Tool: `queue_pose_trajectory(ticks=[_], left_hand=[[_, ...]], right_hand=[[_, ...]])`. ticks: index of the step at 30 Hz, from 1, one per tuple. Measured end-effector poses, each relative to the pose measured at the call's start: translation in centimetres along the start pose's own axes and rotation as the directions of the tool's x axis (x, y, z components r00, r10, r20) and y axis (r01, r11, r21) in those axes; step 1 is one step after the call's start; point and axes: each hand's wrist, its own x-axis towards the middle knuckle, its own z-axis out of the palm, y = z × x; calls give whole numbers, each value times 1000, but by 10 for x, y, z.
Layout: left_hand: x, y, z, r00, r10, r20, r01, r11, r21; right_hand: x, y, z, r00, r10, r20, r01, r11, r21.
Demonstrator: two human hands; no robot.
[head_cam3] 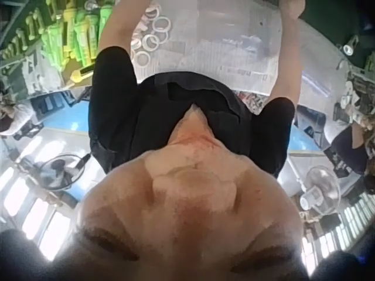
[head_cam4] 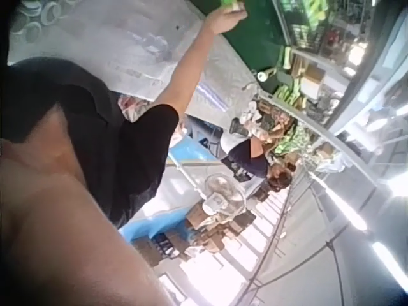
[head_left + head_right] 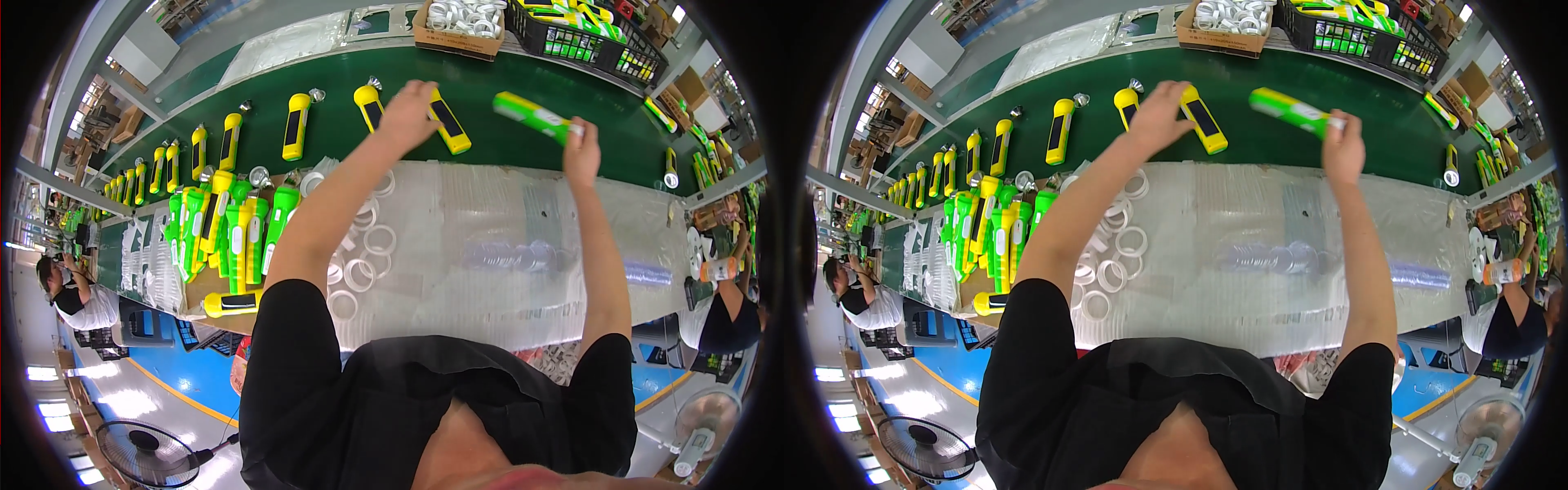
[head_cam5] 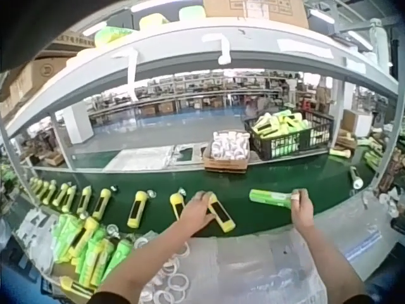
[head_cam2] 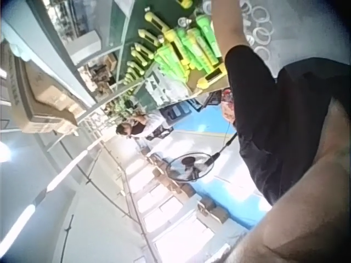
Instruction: Assembling plastic flashlight components and checking parts on a production line.
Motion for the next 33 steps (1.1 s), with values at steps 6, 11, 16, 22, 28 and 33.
queue_pose_trajectory(ticks=[6, 11, 16, 22, 28, 33], left_hand=[[38, -73, 14, 922, -198, 332, 152, 975, 161], [41, -84, 24, 937, -84, 339, 51, 993, 104], [27, -71, 3, 980, -2, 200, 19, 996, -84], [-19, 4, -51, 943, 245, -224, -310, 892, -329], [-100, 86, -83, 923, 307, -231, -364, 893, -266], [-165, 131, -79, 982, 183, -35, -170, 801, -574]], right_hand=[[36, 35, 3, 970, -207, 125, 242, 801, -547], [6, -89, 101, 805, -133, 578, 164, 986, -2], [-7, -137, 149, 588, -143, 796, 272, 962, -28], [-42, -164, 60, 590, -163, 791, 75, 986, 147], [-137, -184, -63, 559, -215, 801, -87, 945, 315], [-213, -172, -105, 710, -195, 677, -276, 807, 522]])
